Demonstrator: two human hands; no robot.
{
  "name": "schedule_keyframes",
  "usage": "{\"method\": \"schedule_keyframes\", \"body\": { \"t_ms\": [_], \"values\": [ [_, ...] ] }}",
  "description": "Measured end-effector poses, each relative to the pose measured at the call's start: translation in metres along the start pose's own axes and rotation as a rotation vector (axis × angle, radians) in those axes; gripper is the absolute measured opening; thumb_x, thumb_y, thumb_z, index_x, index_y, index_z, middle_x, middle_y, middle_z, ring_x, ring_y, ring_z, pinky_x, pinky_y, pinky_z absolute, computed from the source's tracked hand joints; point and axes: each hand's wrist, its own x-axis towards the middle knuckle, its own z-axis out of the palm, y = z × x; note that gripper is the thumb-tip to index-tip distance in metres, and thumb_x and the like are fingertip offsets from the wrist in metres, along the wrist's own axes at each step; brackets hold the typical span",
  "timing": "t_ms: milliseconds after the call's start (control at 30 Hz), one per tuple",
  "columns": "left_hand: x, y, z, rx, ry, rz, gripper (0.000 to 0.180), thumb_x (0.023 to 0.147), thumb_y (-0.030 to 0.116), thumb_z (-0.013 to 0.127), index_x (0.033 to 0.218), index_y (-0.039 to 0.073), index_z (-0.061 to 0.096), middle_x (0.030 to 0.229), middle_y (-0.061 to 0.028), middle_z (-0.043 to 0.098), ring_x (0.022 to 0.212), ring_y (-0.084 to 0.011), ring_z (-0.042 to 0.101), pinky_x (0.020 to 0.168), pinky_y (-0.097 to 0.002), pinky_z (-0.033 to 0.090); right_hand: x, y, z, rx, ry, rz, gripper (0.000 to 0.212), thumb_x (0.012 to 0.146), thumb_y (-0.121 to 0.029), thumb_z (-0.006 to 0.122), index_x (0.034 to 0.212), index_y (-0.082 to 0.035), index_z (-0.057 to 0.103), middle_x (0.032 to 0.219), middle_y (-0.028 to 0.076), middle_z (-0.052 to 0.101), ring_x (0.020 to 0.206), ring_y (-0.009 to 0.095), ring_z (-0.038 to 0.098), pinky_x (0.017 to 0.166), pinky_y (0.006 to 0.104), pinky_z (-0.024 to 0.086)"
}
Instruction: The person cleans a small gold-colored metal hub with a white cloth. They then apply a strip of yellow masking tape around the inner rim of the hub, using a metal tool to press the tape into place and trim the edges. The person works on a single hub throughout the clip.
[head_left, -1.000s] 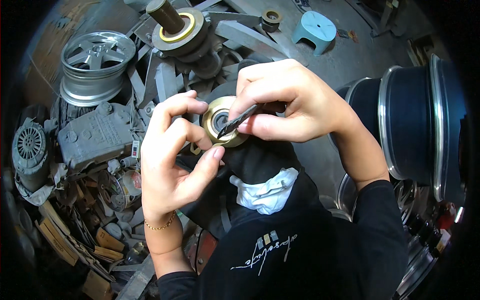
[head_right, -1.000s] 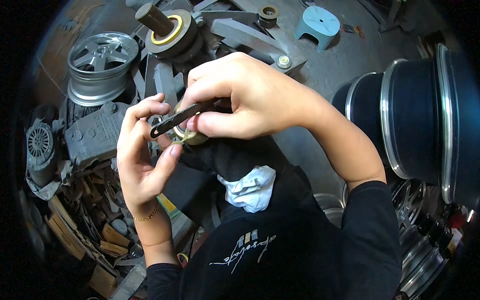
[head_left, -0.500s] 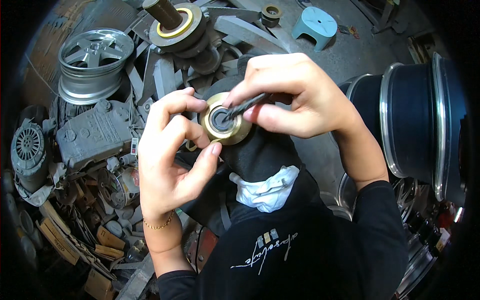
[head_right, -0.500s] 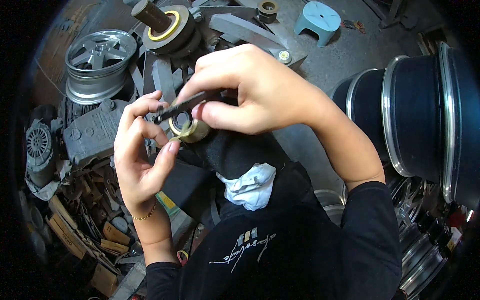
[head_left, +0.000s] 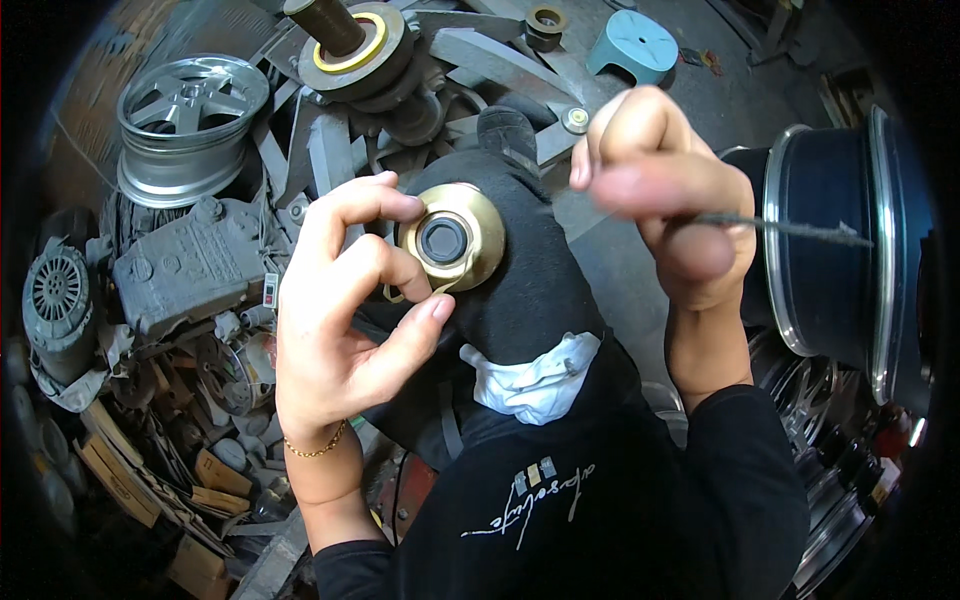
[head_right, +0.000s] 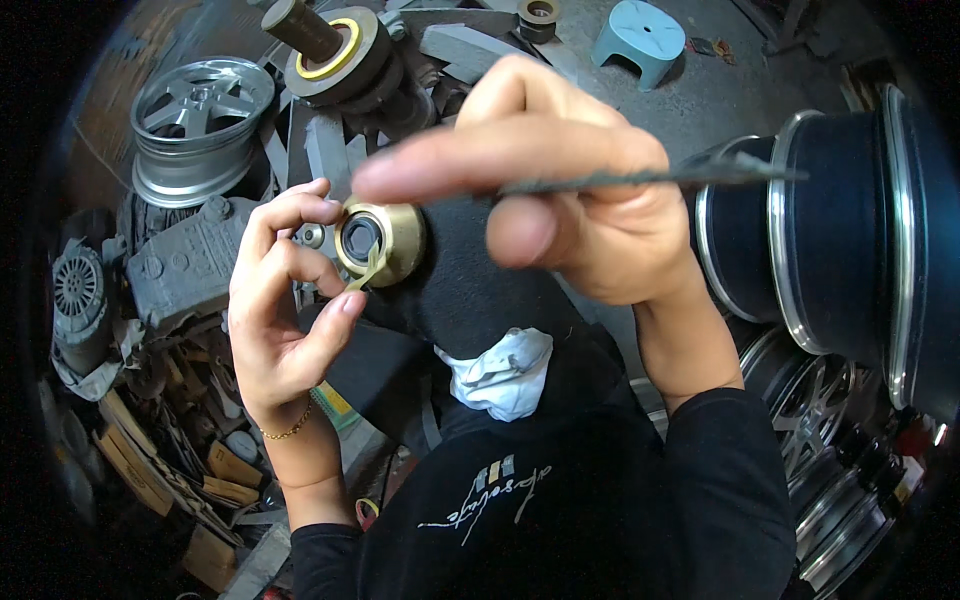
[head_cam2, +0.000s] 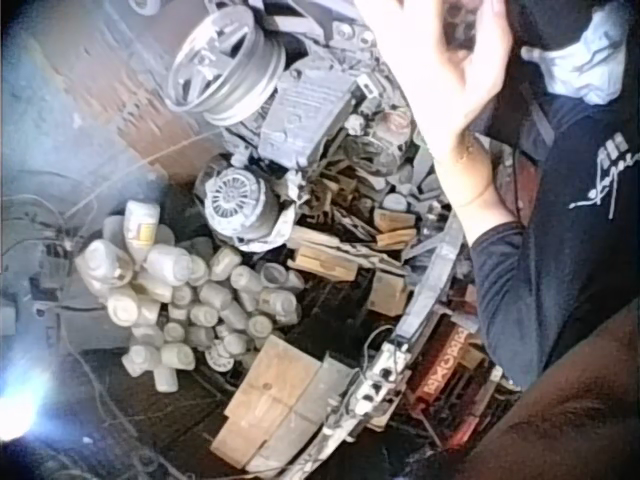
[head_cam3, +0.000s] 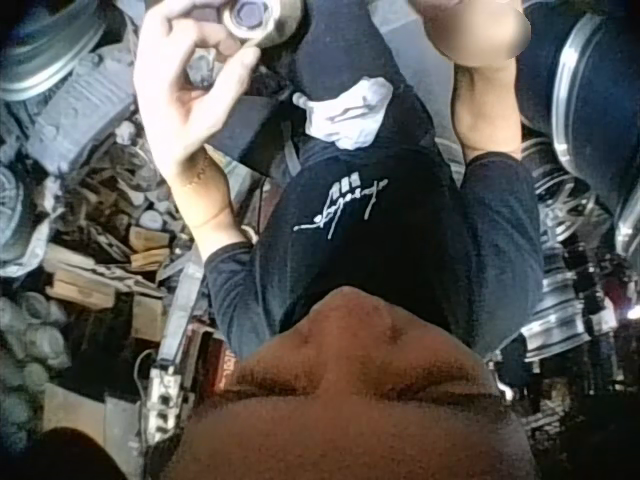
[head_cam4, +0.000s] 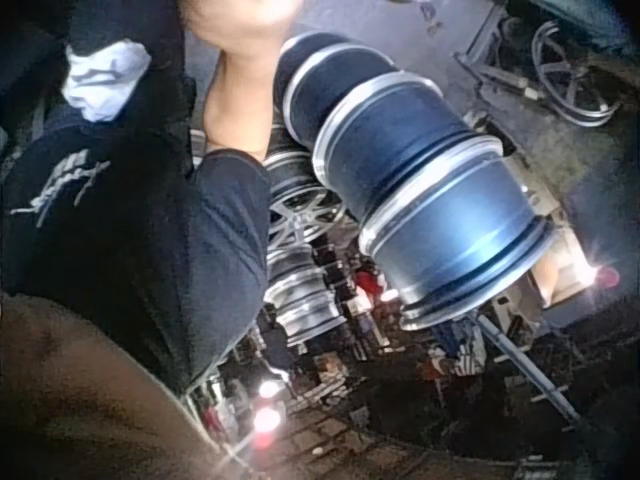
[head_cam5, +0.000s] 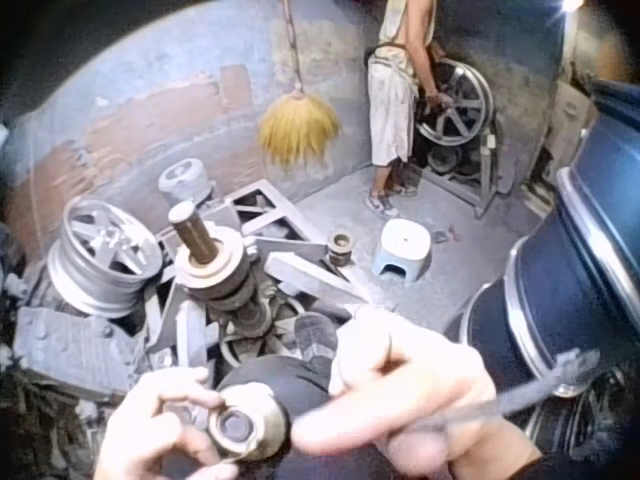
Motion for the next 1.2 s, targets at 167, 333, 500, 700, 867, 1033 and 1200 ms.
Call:
{"method": "schedule_keyframes", "body": {
  "t_ms": [167,333,500,700,867,1033,1200],
  "values": [
    [0.001,-0.001,0.0,-0.007,-0.028,-0.01,0.019,0.075,0.01,0.08,0.079,0.002,0.063,0.124,-0.0214,0.063,0.129,-0.0407,0.057,0.114,-0.0534,0.039,-0.008,-0.002,0.014,-0.022,0.043,0.041,0.049,0.098,-0.055,0.064,0.105,-0.009,0.079,0.094,0.007,0.061,0.083,0.02,0.059,0.074,0.0321,0.049],
    [0.006,0.001,0.002,0.004,0.023,-0.016,0.018,0.069,0.008,0.081,0.076,0.004,0.064,0.117,-0.0191,0.066,0.117,-0.0388,0.063,0.112,-0.0524,0.045,-0.009,-0.003,0.019,-0.039,0.073,0.013,0.045,0.095,-0.054,0.066,0.1,-0.012,0.08,0.091,0.004,0.058,0.08,0.018,0.059,0.07,0.0296,0.047],
    [0.007,0.0,0.003,-0.012,0.022,-0.031,0.018,0.068,0.008,0.08,0.076,0.004,0.065,0.116,-0.0194,0.066,0.116,-0.0378,0.063,0.113,-0.0537,0.044,-0.006,-0.005,0.02,-0.018,0.109,-0.017,0.047,0.097,-0.055,0.063,0.1,-0.012,0.08,0.085,0.004,0.059,0.077,0.018,0.059,0.067,0.0304,0.046],
    [0.003,-0.002,-0.001,-0.045,-0.054,-0.048,0.021,0.075,0.012,0.08,0.08,0.001,0.062,0.127,-0.0228,0.062,0.133,-0.0405,0.054,0.117,-0.0548,0.034,-0.011,-0.003,0.019,-0.017,0.054,-0.006,0.046,0.096,-0.052,0.07,0.1,-0.007,0.079,0.087,0.008,0.065,0.076,0.02,0.062,0.069,0.0326,0.048],
    [0.006,-0.001,-0.001,-0.023,-0.041,-0.05,0.02,0.073,0.011,0.079,0.078,0.002,0.063,0.123,-0.0222,0.063,0.127,-0.0392,0.057,0.116,-0.054,0.037,-0.012,-0.005,0.017,0.012,0.031,0.063,0.035,0.091,-0.034,0.068,0.102,-0.002,0.079,0.091,0.013,0.071,0.082,0.024,0.067,0.073,0.0338,0.051],
    [0.011,0.001,0.001,-0.006,-0.001,-0.046,0.018,0.067,0.008,0.08,0.075,0.003,0.064,0.114,-0.0204,0.067,0.116,-0.0368,0.063,0.113,-0.0536,0.044,-0.012,-0.004,0.023,0.004,0.064,0.063,0.031,0.084,-0.023,0.066,0.102,0.0,0.079,0.094,0.016,0.075,0.085,0.027,0.069,0.077,0.0362,0.054],
    [0.009,0.001,0.003,-0.004,0.015,-0.056,0.018,0.067,0.008,0.079,0.075,0.003,0.064,0.114,-0.0204,0.067,0.116,-0.0367,0.063,0.113,-0.0533,0.044,-0.012,-0.009,0.024,-0.096,0.026,0.09,0.03,0.08,-0.018,0.068,0.102,-0.001,0.079,0.094,0.015,0.075,0.084,0.027,0.069,0.078,0.0363,0.055]
  ]
}}
